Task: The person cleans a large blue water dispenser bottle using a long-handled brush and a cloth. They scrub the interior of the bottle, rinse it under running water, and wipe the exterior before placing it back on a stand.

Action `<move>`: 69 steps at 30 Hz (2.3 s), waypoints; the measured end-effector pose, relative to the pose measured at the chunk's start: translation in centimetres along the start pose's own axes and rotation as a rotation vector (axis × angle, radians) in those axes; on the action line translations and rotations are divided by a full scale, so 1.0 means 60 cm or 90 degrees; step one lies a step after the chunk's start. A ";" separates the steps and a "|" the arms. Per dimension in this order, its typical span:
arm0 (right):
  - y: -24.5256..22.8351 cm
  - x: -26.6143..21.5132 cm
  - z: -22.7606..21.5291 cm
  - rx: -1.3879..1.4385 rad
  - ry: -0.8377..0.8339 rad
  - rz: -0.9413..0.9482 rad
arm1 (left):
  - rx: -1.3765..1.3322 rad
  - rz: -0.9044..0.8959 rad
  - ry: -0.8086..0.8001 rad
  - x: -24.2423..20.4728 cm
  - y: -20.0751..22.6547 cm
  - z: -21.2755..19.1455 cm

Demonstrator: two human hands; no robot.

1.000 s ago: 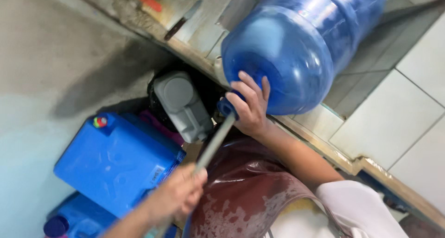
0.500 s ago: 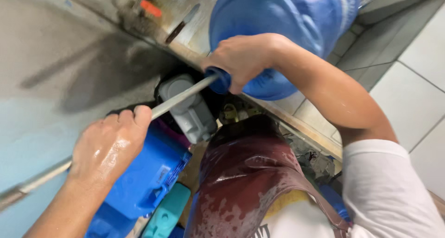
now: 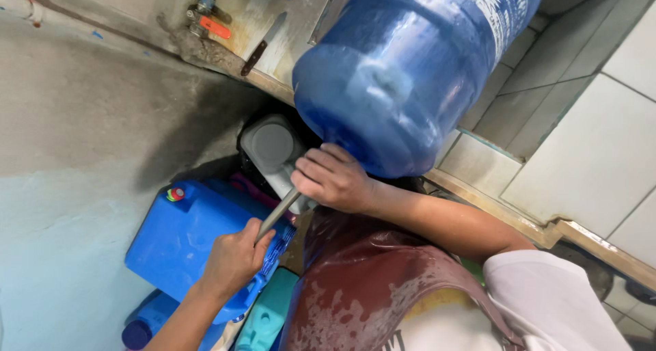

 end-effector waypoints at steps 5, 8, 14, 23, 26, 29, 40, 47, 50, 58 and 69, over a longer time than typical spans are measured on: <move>-0.006 0.018 0.011 0.025 -0.048 -0.018 | 0.150 0.128 0.073 0.031 0.000 -0.048; -0.005 0.023 0.039 0.073 -0.148 -0.038 | 0.184 0.190 0.112 0.033 -0.009 -0.063; 0.003 0.050 0.073 0.077 -0.185 -0.006 | 0.216 0.217 0.201 0.045 -0.070 -0.045; 0.000 0.043 0.078 0.081 -0.197 -0.039 | -0.168 0.013 0.068 -0.009 -0.094 0.099; -0.002 0.041 0.090 0.170 -0.239 -0.046 | -0.043 0.052 0.062 0.000 -0.110 0.072; 0.010 0.057 0.108 0.130 -0.351 -0.046 | 0.107 0.185 0.167 0.023 -0.111 -0.007; 0.039 0.104 0.116 0.232 -0.312 0.006 | 0.176 0.132 0.182 0.041 -0.127 -0.016; 0.076 0.097 0.082 0.199 -0.345 -0.022 | -0.948 -0.338 -0.309 -0.066 -0.069 0.132; 0.085 0.094 0.032 0.087 -0.147 -0.030 | -1.121 -0.338 -0.326 -0.069 -0.021 0.075; 0.100 0.041 -0.003 0.077 0.017 0.108 | -0.636 -0.265 -0.236 -0.013 0.075 0.007; 0.175 0.093 -0.057 0.138 -0.365 0.172 | 0.516 0.180 0.237 0.044 0.125 -0.221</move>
Point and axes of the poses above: each hand's wrist, its own x-axis towards the middle knuckle, its own z-axis out of the palm, y = z × x, the point moved 5 cm from there along x, towards the middle knuckle, and after that the axes turned 2 degrees about -z, right-handed, at the moved point
